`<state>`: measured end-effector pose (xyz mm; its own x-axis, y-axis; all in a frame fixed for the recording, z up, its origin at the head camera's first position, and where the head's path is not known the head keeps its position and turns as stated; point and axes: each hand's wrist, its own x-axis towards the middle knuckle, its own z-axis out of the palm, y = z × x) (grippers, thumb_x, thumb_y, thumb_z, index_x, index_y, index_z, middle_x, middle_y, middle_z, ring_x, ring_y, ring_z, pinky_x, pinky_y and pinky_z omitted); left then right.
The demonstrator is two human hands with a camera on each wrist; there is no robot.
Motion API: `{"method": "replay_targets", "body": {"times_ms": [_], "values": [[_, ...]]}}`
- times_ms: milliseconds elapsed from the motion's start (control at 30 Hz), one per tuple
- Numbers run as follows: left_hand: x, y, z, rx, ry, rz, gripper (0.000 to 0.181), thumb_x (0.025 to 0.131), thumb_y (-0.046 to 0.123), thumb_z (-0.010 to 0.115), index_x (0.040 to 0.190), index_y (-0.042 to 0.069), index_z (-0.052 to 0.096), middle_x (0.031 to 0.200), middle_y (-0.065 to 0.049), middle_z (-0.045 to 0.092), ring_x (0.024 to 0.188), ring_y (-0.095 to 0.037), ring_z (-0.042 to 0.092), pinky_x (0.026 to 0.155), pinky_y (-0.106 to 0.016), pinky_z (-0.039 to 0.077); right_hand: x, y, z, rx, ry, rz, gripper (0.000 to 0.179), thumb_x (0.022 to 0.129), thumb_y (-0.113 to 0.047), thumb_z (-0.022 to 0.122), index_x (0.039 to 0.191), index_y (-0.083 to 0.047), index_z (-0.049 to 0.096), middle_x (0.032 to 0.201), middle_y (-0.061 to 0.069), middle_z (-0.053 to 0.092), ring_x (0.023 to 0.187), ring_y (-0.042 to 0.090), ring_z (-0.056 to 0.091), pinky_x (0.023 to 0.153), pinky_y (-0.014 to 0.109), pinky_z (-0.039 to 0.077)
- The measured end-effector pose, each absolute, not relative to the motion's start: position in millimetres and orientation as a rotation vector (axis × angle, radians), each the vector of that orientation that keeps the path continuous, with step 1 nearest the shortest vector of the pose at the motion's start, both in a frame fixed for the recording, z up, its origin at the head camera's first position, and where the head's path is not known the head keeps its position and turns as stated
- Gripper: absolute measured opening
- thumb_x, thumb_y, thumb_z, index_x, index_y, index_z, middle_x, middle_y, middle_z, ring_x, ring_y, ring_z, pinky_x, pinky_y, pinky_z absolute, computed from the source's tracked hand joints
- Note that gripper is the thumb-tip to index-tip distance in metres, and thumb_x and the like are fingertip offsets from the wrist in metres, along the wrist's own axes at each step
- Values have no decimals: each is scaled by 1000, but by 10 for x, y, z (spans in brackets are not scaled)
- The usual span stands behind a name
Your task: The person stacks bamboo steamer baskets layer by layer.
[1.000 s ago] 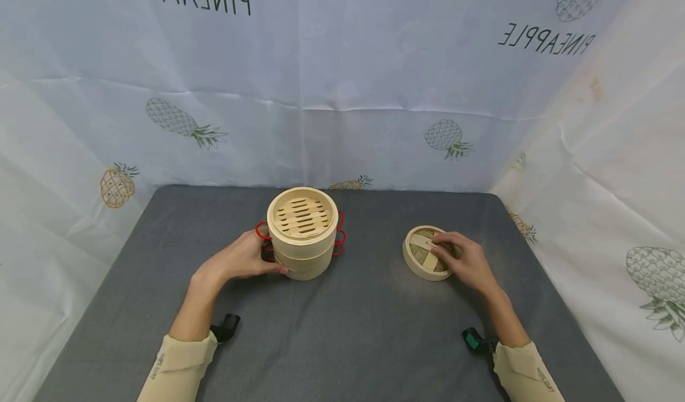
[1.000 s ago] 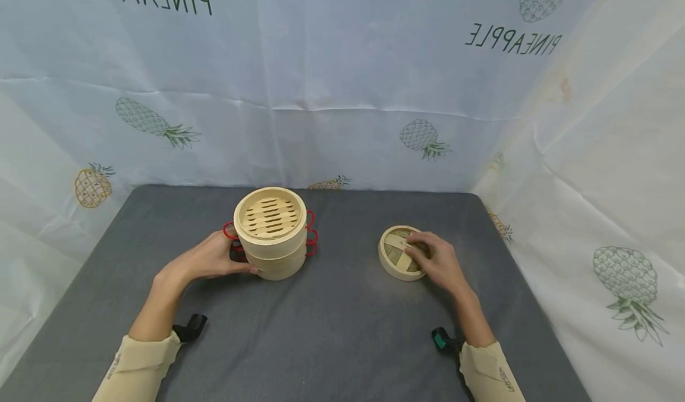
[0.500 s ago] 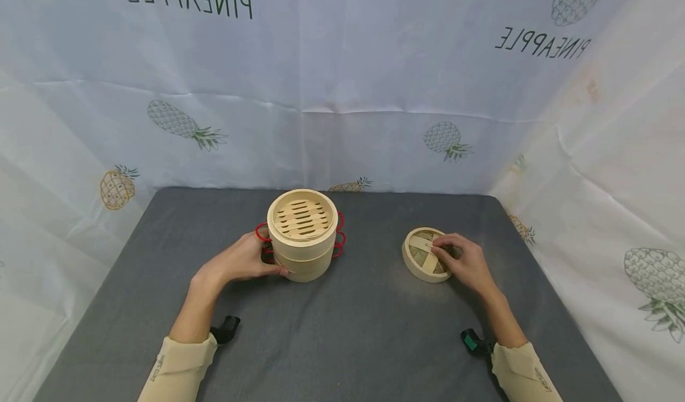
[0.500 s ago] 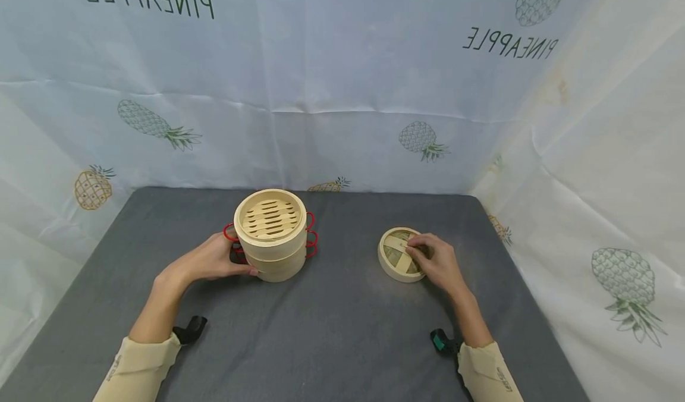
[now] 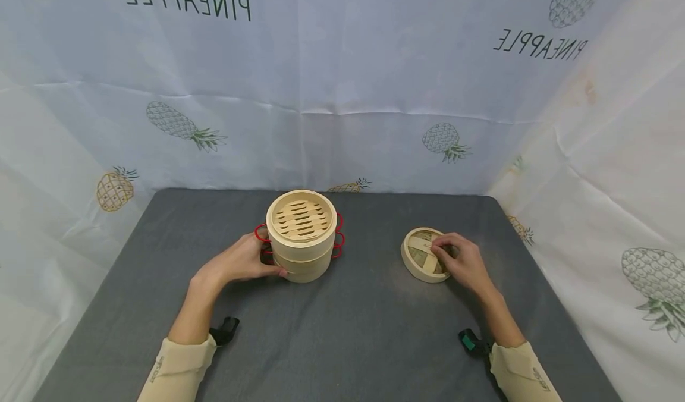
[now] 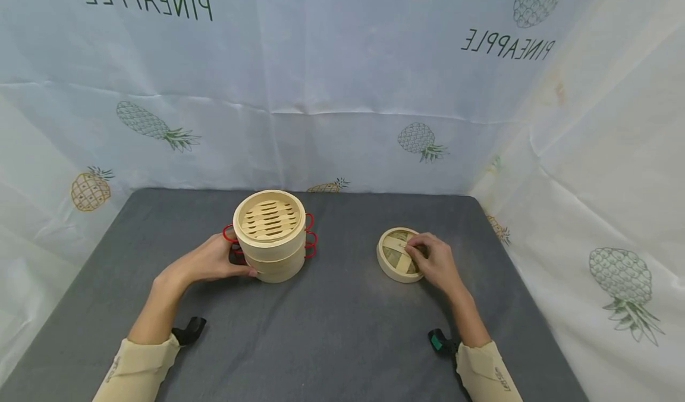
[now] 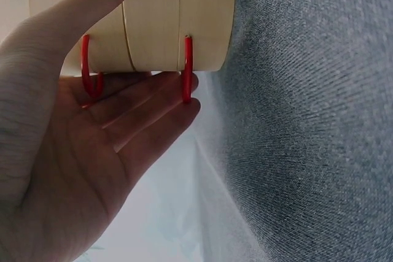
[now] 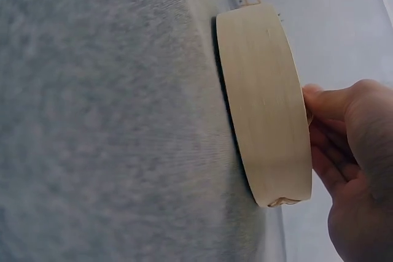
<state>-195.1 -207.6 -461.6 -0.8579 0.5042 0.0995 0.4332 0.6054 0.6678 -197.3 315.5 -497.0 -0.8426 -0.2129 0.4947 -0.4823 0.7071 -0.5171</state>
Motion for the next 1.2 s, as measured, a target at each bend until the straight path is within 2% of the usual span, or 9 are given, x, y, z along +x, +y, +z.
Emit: {"method": "replay_targets", "body": {"times_ms": [100,300,500,800,967,1200], "values": [[-1950,-2080,-4619,795,2726,1092,80,81,32,99,146,8,59,130,-9,75,118,-27,75,99,-47,63,-1982,3160,-4940,562,-2495,922,12,90,4,84,94,-7,80,101,8,79,93,0,67,83,10,52],[-1951,-2073,-4607,788,2719,1098,83,81,29,99,149,8,56,133,-11,74,120,-29,74,101,-49,63,-2023,3179,-4848,619,-2454,902,16,89,7,84,95,-8,79,101,8,79,91,10,70,83,11,51],[-1956,-2063,-4598,794,2727,1096,85,80,29,100,150,9,55,134,-10,73,120,-28,74,100,-48,62,-2056,3131,-4693,661,-2426,891,16,88,9,83,97,-4,78,103,10,78,93,6,68,83,11,51],[-1938,-2070,-4606,801,2737,1095,86,79,30,100,150,10,55,132,-9,74,119,-27,74,100,-48,62,-2135,2958,-4460,699,-2394,883,16,90,8,82,101,-4,78,106,11,78,97,23,71,89,11,51],[-1935,-2068,-4602,789,2734,1094,88,80,30,100,152,11,53,134,-10,74,120,-28,74,100,-48,63,-2172,2834,-4330,733,-2375,910,15,92,6,81,103,-4,78,109,11,78,103,23,72,94,16,54],[-1945,-2062,-4586,777,2720,1091,83,81,28,99,149,9,56,132,-10,75,120,-29,74,100,-49,63,-2230,2721,-4247,758,-2346,952,15,93,7,80,103,-2,77,110,14,77,106,21,71,98,7,48]]}}
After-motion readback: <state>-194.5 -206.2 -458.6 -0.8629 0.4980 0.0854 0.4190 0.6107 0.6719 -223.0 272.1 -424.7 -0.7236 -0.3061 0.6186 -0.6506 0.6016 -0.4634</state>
